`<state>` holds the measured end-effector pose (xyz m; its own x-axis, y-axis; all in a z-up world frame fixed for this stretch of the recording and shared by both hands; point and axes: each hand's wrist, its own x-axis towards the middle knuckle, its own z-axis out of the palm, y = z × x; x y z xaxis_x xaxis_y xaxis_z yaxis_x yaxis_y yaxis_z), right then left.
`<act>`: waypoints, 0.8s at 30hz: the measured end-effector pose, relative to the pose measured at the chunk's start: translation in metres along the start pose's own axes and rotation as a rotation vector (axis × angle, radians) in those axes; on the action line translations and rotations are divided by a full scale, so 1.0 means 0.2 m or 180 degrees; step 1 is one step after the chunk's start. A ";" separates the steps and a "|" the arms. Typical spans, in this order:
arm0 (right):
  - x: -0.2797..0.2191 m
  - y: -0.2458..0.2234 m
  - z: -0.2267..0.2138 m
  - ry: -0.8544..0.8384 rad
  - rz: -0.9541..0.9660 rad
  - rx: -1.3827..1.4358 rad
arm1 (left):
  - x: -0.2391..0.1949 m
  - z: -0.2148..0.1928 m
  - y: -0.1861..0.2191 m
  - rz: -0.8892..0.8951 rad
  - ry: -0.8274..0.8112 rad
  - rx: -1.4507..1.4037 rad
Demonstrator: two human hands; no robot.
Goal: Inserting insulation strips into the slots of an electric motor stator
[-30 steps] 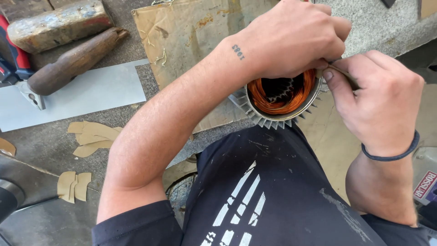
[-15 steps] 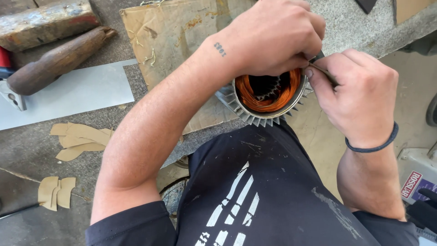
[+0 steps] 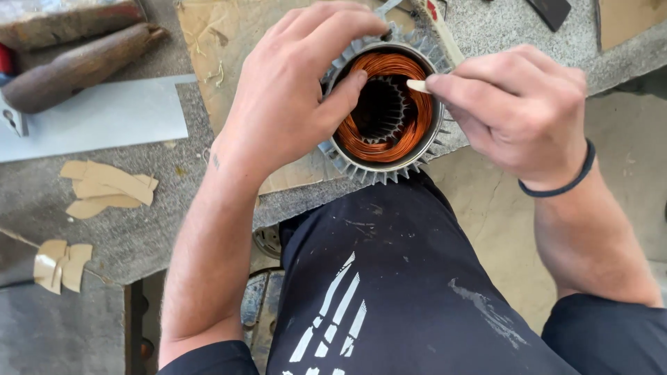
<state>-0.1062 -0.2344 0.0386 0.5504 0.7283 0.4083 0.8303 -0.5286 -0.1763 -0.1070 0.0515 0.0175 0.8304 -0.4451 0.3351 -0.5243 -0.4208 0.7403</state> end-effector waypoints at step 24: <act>0.07 0.46 0.11 -0.0009 -0.1202 0.1275 | 0.09 0.52 0.14 -0.0734 0.0903 0.4026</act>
<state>-0.0202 -0.2640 0.0076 0.2076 0.8366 0.5070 0.9381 -0.0234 -0.3455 -0.1270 -0.0499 -0.0153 0.8532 -0.1487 0.4999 -0.0505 -0.9775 -0.2047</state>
